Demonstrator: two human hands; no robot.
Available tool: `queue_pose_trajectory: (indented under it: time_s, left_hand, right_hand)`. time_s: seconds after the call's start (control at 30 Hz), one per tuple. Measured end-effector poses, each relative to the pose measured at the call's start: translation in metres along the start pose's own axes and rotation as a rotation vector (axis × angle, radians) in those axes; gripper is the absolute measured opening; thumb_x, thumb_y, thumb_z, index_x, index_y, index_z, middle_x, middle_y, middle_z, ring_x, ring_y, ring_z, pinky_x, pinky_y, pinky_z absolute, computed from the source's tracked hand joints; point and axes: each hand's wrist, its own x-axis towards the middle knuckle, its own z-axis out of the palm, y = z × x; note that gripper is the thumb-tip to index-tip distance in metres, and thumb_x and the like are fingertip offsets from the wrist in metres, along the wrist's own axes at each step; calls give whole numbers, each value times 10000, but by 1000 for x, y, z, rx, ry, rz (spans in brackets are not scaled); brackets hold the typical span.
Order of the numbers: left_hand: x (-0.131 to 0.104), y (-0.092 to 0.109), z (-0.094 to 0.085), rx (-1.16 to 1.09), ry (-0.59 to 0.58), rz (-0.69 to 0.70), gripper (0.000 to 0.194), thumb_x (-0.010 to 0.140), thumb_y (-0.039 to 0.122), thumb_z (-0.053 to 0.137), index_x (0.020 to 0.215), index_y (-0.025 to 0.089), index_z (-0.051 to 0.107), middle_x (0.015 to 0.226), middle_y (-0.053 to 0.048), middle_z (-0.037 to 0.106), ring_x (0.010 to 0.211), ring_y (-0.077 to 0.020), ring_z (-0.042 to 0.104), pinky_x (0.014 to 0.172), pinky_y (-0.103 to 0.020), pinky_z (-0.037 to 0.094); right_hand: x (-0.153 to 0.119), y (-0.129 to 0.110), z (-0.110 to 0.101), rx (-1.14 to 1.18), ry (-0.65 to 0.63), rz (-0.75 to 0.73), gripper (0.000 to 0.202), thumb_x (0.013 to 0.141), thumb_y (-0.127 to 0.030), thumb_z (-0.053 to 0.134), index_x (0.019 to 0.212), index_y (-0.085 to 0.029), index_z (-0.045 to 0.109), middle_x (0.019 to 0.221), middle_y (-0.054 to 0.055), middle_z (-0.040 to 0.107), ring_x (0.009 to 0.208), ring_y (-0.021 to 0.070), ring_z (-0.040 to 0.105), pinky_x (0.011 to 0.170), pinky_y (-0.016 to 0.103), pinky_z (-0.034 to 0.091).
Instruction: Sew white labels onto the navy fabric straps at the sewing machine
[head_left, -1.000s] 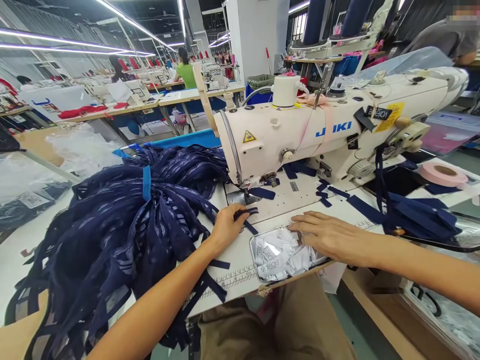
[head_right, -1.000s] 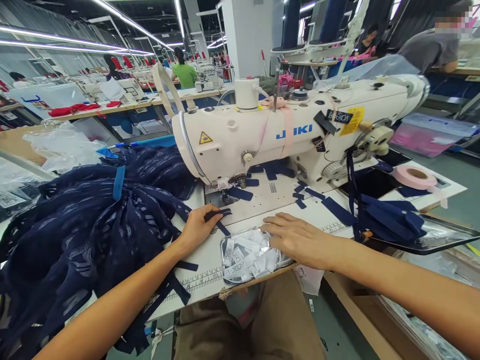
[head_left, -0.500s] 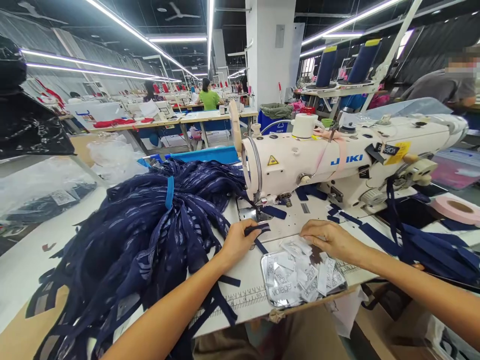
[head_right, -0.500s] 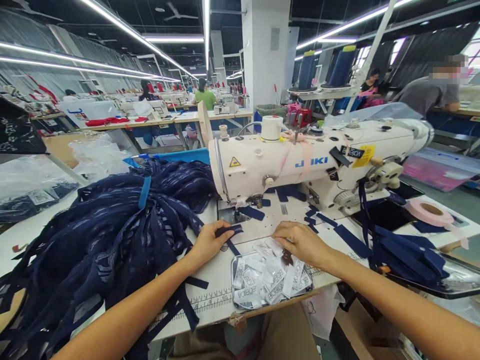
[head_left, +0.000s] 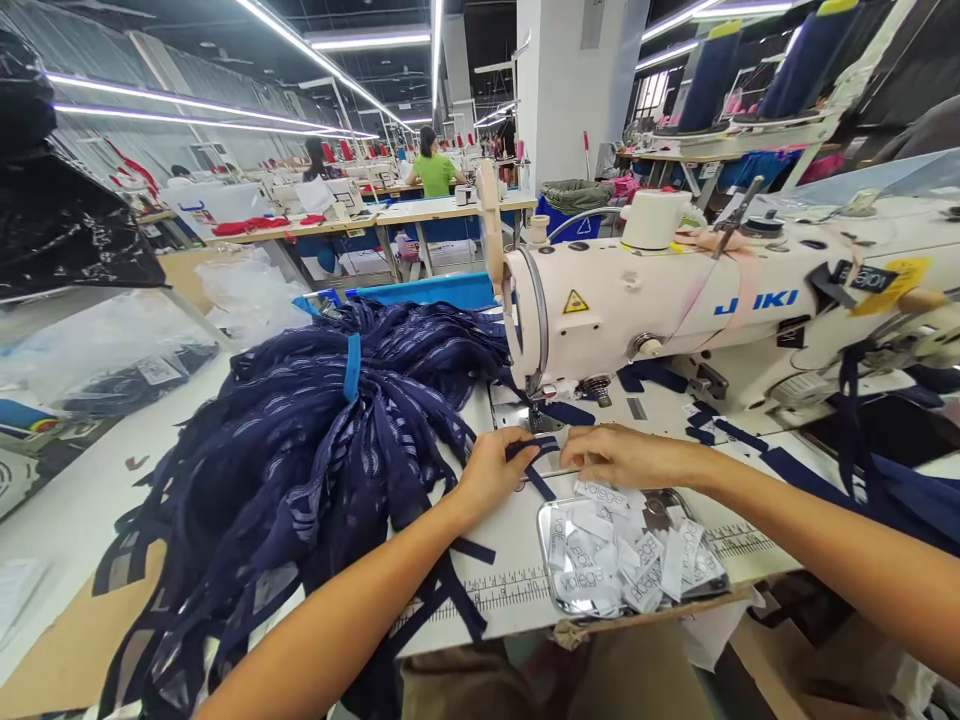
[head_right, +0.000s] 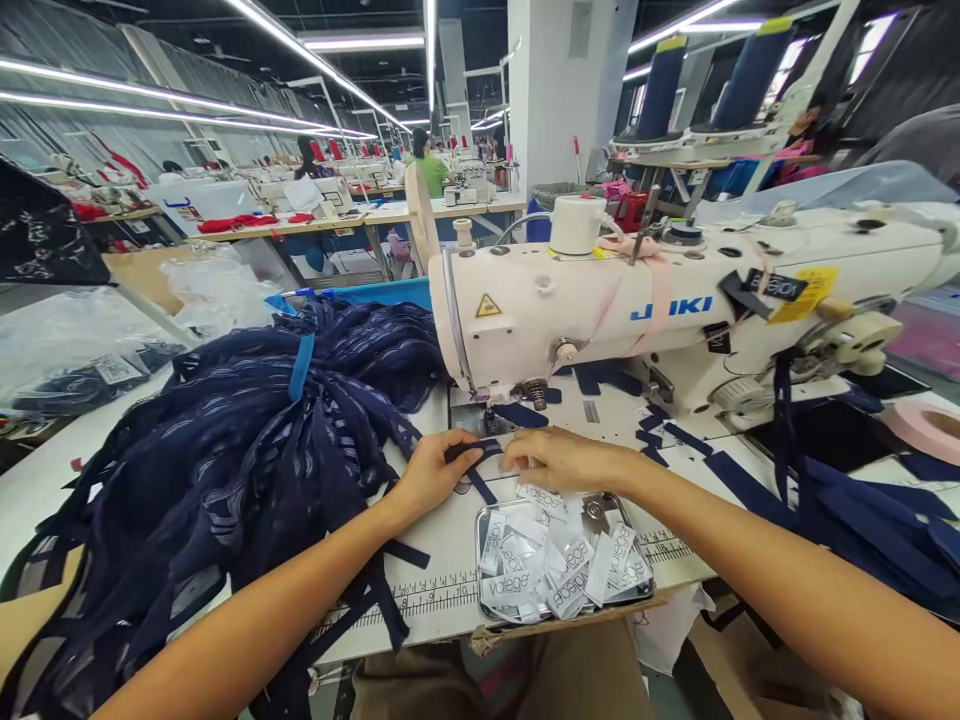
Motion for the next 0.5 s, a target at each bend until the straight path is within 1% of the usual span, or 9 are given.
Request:
queue_pose_trajectory:
  time_s: [0.07, 0.13, 0.2, 0.27, 0.33, 0.5]
  left_hand:
    - [0, -2, -1, -2, 4, 1, 164, 758, 240, 488, 740, 137, 614, 620, 14, 547, 531, -85, 465, 530, -191, 375]
    - [1, -3, -1, -19, 10, -5, 154, 752, 224, 493, 712, 134, 612, 618, 12, 541, 562, -92, 468, 547, -191, 374]
    - [2, -4, -2, -60, 9, -18, 145, 745, 214, 498, 687, 134, 604, 603, 15, 526, 566, -93, 461, 550, -192, 373]
    - [2, -5, -2, -103, 10, -30, 140, 741, 207, 500, 672, 135, 597, 589, 21, 510, 552, -90, 449, 542, -192, 369]
    - [1, -5, -2, -121, 22, -35, 129, 732, 198, 509, 662, 136, 598, 587, 23, 508, 553, -90, 446, 546, -194, 369]
    - [1, -7, -1, -119, 56, -40, 111, 714, 186, 533, 641, 139, 602, 564, 30, 500, 549, -88, 446, 554, -198, 359]
  right_hand:
    - [3, 4, 1, 34, -97, -5, 111, 728, -104, 491, 797, -172, 546, 799, 13, 520, 650, 105, 470, 584, 215, 374]
    - [2, 8, 5, 41, -111, -6, 105, 703, -77, 468, 707, -174, 507, 744, -1, 497, 627, 99, 445, 567, 210, 356]
    - [-2, 12, 10, 74, -77, -1, 116, 709, -80, 439, 692, -183, 491, 724, -6, 497, 616, 102, 439, 557, 214, 346]
    - [-6, 15, 14, 114, -29, -3, 131, 725, -99, 419, 747, -197, 504, 756, 1, 517, 645, 114, 460, 571, 222, 355]
    - [-9, 16, 16, 105, 15, -19, 146, 734, -118, 420, 797, -210, 514, 799, 7, 527, 674, 125, 475, 592, 235, 361]
    - [-10, 14, 17, -4, 55, -40, 123, 706, -111, 429, 689, -208, 502, 738, -6, 494, 625, 121, 460, 591, 246, 343]
